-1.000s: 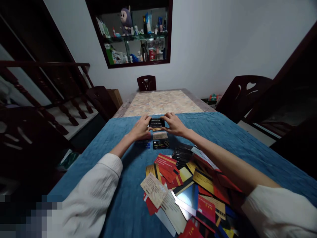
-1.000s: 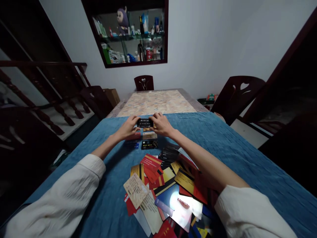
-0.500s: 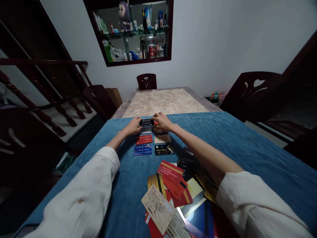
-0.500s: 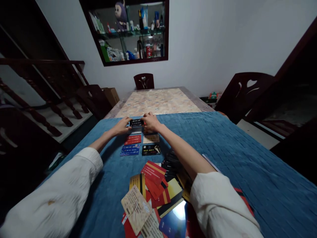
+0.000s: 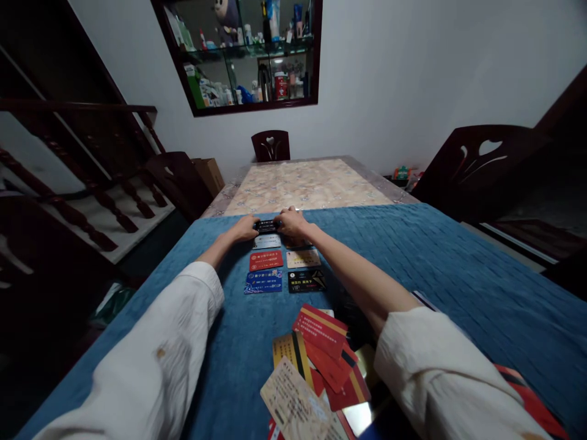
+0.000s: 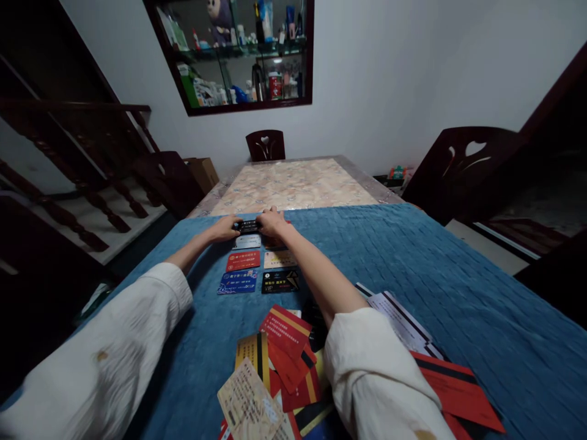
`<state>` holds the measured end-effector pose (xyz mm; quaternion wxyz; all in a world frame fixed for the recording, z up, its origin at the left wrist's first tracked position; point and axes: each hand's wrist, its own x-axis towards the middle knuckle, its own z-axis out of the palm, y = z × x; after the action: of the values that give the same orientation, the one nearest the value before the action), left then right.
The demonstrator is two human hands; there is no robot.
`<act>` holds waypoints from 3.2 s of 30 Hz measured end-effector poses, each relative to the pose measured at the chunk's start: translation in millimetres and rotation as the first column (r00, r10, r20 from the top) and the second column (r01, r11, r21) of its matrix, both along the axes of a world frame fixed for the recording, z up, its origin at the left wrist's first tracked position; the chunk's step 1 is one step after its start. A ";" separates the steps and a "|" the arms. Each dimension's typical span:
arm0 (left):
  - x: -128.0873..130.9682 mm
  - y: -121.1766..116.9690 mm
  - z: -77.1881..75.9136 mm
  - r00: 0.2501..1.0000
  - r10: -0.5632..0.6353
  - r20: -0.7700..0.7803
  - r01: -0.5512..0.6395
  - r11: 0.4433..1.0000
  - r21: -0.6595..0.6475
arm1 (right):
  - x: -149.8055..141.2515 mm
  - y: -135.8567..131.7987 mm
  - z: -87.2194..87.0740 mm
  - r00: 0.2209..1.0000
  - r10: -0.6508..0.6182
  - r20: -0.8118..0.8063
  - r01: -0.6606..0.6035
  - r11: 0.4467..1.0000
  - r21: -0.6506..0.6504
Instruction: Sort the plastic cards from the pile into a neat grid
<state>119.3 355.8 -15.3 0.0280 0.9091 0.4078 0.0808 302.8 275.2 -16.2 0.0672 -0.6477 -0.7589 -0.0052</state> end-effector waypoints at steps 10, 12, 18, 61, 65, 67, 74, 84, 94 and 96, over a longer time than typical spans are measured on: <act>3.5 7.4 1.0 0.995 -0.002 -0.097 -0.006 0.997 -0.077 | -4.6 0.5 1.1 1.000 -0.008 0.017 0.009 0.998 -0.067; 3.9 6.8 2.3 0.993 -0.001 -0.116 -0.008 0.996 -0.084 | -4.6 -2.0 2.0 1.000 -0.006 0.024 0.007 0.998 -0.070; 5.3 2.9 3.4 0.989 0.021 -0.148 -0.032 0.997 -0.075 | -3.4 -6.7 5.5 0.998 0.002 0.059 0.003 0.996 -0.086; 4.7 -212.2 11.2 0.974 -0.226 0.006 0.226 0.974 0.008 | 12.2 -225.6 19.5 0.969 0.242 0.048 -0.245 0.967 0.067; 9.2 -245.3 18.1 0.960 -0.272 -0.070 0.269 0.962 -0.056 | 6.0 -257.6 17.6 0.963 0.265 0.042 -0.265 0.964 0.018; 11.0 -258.4 22.3 0.955 -0.284 -0.091 0.277 0.958 -0.078 | 1.4 -269.7 17.8 0.961 0.272 0.047 -0.272 0.962 -0.007; 10.7 -282.8 24.5 0.951 -0.277 -0.135 0.265 0.959 -0.099 | -10.4 -289.2 18.3 0.968 0.229 0.097 -0.224 0.972 -0.067; 7.0 -287.7 16.2 0.944 -0.305 -0.127 0.285 0.946 -0.153 | -0.4 -291.2 14.3 0.989 0.127 0.079 -0.118 0.988 -0.103; 6.6 -284.1 12.3 0.928 -0.370 -0.050 0.351 0.910 -0.222 | 13.6 -289.2 15.6 0.982 0.188 0.012 -0.184 0.973 -0.142; 6.8 -283.7 12.1 0.927 -0.373 -0.043 0.356 0.910 -0.215 | 15.5 -288.5 14.6 0.981 0.195 -0.003 -0.194 0.970 -0.145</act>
<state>126.1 72.1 -3.1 0.1184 0.9640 0.2379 -0.0058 318.3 -13.4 -1.6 0.0162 -0.5733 -0.8175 0.0528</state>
